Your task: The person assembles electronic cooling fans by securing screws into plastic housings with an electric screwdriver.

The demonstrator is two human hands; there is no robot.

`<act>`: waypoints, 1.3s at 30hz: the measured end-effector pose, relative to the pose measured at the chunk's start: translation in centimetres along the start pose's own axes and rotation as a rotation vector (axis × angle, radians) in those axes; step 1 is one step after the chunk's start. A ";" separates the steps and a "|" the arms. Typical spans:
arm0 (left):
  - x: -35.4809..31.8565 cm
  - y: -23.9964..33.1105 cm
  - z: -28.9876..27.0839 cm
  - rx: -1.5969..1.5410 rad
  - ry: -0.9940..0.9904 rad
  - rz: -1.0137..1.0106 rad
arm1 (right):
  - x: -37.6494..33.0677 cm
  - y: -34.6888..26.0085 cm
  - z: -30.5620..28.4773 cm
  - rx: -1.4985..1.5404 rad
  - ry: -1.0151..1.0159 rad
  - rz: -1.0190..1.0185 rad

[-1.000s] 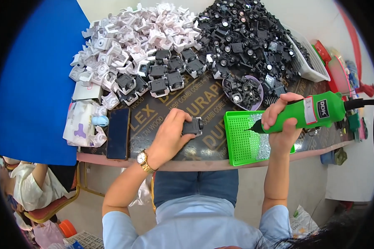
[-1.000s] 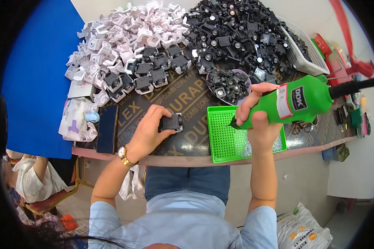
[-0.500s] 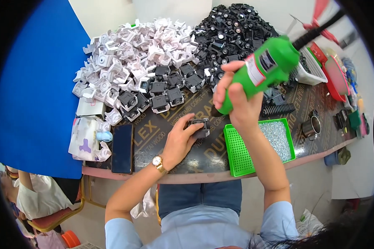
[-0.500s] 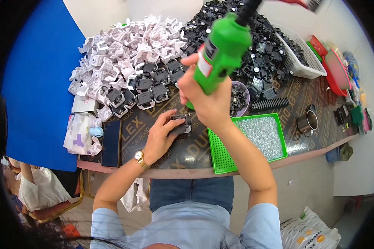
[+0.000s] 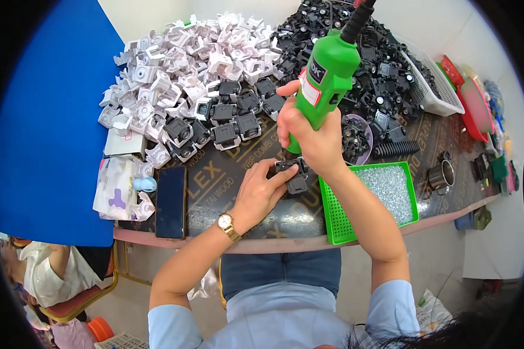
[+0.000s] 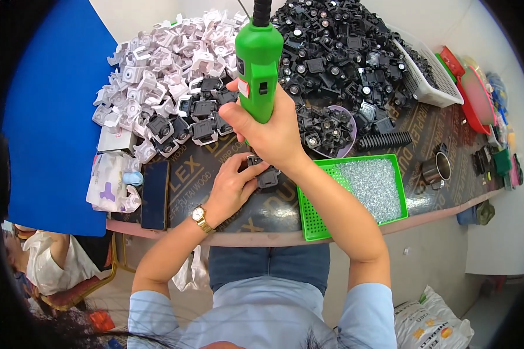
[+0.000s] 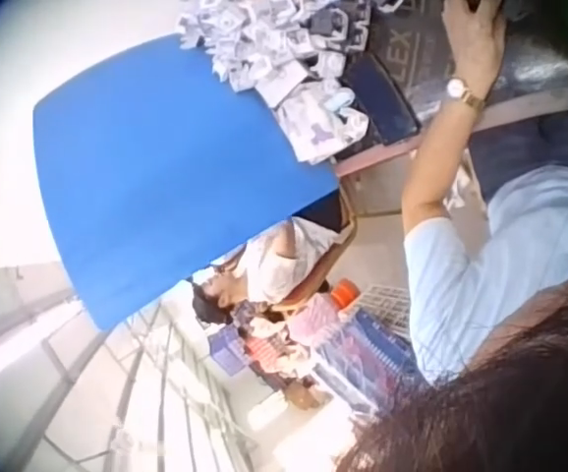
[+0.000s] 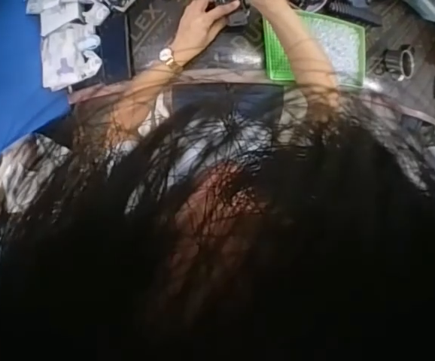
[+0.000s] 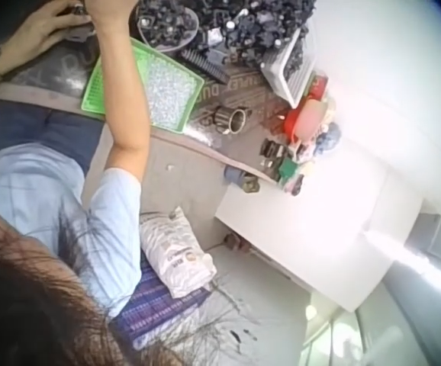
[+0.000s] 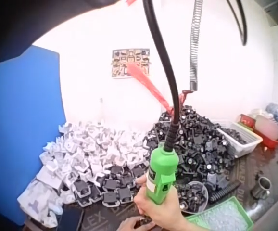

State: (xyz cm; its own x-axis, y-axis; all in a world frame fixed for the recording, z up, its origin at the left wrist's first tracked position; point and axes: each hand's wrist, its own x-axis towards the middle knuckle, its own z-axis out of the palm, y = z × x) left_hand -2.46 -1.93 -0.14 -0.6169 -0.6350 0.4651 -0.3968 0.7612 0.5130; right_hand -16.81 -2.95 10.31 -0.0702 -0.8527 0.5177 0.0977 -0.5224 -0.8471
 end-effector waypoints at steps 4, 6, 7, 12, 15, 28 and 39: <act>-0.1 0.0 0.1 -0.065 -0.011 -0.019 | 0.0 0.1 0.1 0.019 -0.024 0.004; 0.0 0.1 -0.1 -0.106 -0.026 -0.044 | 0.0 0.1 0.3 0.014 -0.029 0.004; 0.0 0.1 -0.1 -0.088 -0.031 -0.036 | 0.1 0.1 0.4 0.030 -0.038 0.008; -0.3 0.0 0.0 -0.013 -0.015 -0.001 | -0.1 0.5 0.2 0.135 -0.095 0.075; -0.4 0.3 0.1 0.024 0.000 0.009 | 0.0 0.5 0.3 0.118 -0.113 0.069; 0.2 -0.3 0.3 -0.011 0.021 0.062 | -0.1 1.3 0.2 0.131 -0.126 0.196; 0.5 0.3 -0.3 -0.158 0.063 0.038 | -0.2 1.5 -1.9 0.088 0.080 0.174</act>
State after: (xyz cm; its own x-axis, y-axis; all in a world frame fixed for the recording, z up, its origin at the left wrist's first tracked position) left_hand -2.67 -2.02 0.44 -0.5834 -0.6169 0.5282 -0.2588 0.7577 0.5991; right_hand -18.58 -3.55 8.67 -0.1230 -0.9287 0.3500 0.2010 -0.3686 -0.9076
